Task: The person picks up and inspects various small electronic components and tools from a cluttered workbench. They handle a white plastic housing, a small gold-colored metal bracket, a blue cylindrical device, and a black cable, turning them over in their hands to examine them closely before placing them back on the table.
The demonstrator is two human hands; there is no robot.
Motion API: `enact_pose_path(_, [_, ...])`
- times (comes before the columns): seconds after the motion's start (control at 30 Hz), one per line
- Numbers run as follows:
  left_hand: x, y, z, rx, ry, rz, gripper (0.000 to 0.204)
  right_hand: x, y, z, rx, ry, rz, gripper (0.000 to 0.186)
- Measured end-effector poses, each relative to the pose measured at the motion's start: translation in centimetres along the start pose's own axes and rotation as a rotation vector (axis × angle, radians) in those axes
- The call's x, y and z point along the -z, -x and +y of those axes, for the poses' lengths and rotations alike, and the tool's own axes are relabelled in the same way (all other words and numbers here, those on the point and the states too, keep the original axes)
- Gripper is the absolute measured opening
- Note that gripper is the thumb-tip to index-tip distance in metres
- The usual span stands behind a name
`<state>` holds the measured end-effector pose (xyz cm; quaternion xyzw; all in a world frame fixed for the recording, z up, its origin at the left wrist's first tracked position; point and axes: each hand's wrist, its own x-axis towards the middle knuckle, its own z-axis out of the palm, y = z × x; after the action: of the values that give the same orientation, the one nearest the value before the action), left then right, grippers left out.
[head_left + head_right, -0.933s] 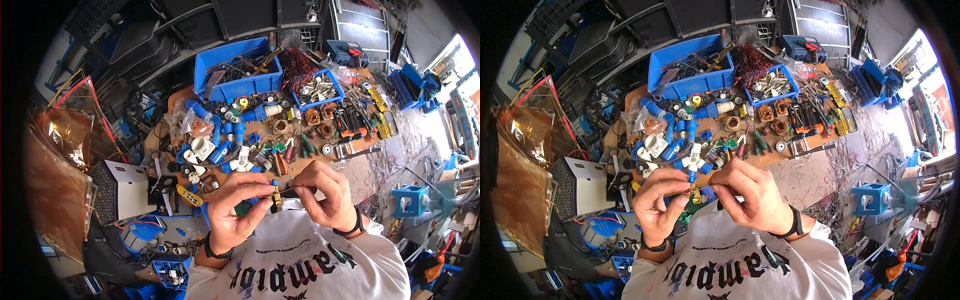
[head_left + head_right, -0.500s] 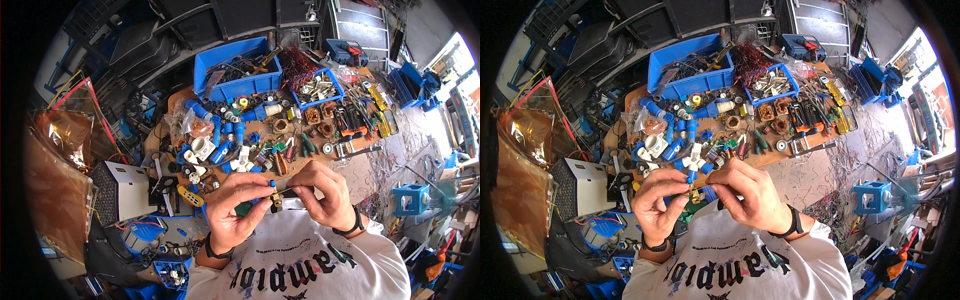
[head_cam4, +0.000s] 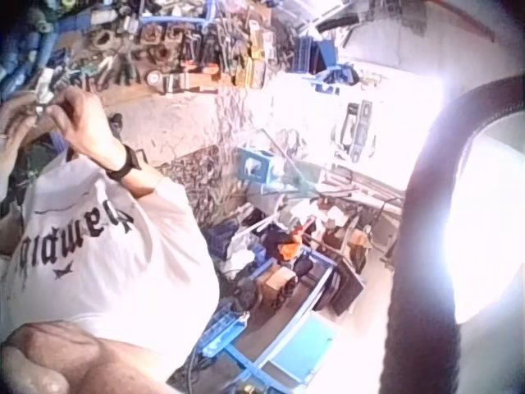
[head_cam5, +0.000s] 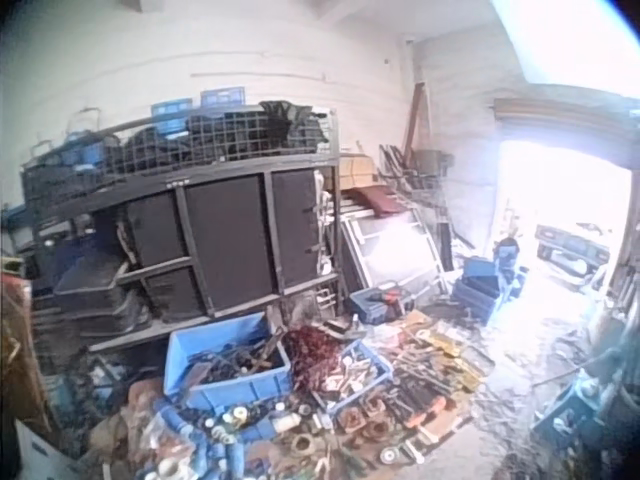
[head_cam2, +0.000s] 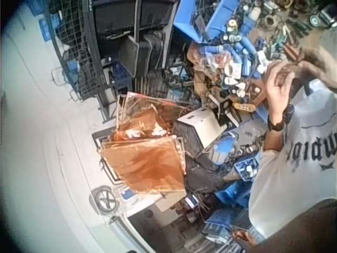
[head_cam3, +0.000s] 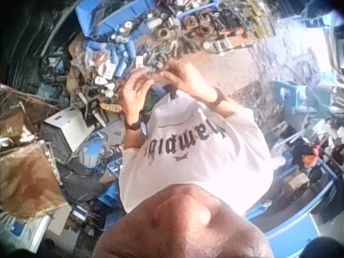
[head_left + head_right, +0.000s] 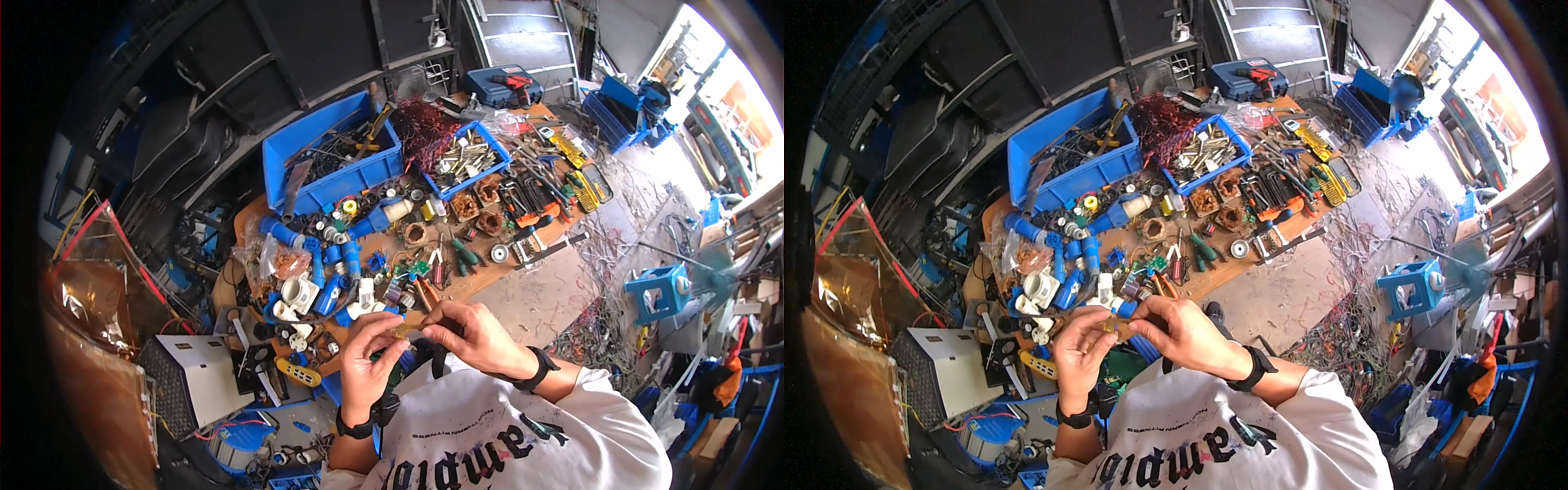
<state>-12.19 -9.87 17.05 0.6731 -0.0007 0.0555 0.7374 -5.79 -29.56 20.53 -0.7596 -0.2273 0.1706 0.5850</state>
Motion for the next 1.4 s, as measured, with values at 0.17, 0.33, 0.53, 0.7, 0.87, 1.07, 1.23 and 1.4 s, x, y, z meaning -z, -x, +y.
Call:
enact_pose_path(0.17, [-2.6, -3.1, -3.8, 0.272, 0.210, 0.001, 0.028, 2.5, 0.5, 2.2, -0.112, -0.091, 0.118, 0.024])
enact_pose_path(0.33, [-5.6, -9.2, -11.1, 0.690, 0.527, 0.131, 0.023, 8.2, 3.0, 4.1, -0.291, -0.076, 0.115, 0.030])
enact_pose_path(0.53, [-9.0, -20.8, -20.8, 0.903, 0.598, 0.032, 0.024, 15.7, 6.5, 5.5, -0.276, -0.050, 0.264, 0.025])
enact_pose_path(0.7, [-14.0, -33.3, -20.1, 0.690, 0.324, 0.132, 0.037, 22.6, 8.9, 6.8, -0.483, -0.157, 0.479, 0.020])
enact_pose_path(0.87, [-13.9, -33.1, -23.5, 0.721, 0.297, 0.155, 0.053, 27.3, 9.5, 10.3, -0.489, -0.248, 0.591, 0.022])
enact_pose_path(1.07, [-7.2, -22.0, -26.8, 0.905, 0.396, 0.346, 0.020, 31.5, 6.8, 11.0, -0.456, -0.298, 0.562, 0.025])
enact_pose_path(1.23, [0.8, -10.8, -26.2, 0.911, 0.355, 0.651, 0.027, 32.3, 2.7, 10.5, -0.403, -0.297, 0.410, 0.026])
enact_pose_path(1.4, [7.0, -1.3, -27.3, 0.871, 0.395, 0.886, 0.028, 28.3, -0.1, 9.5, -0.374, -0.255, 0.373, 0.023])
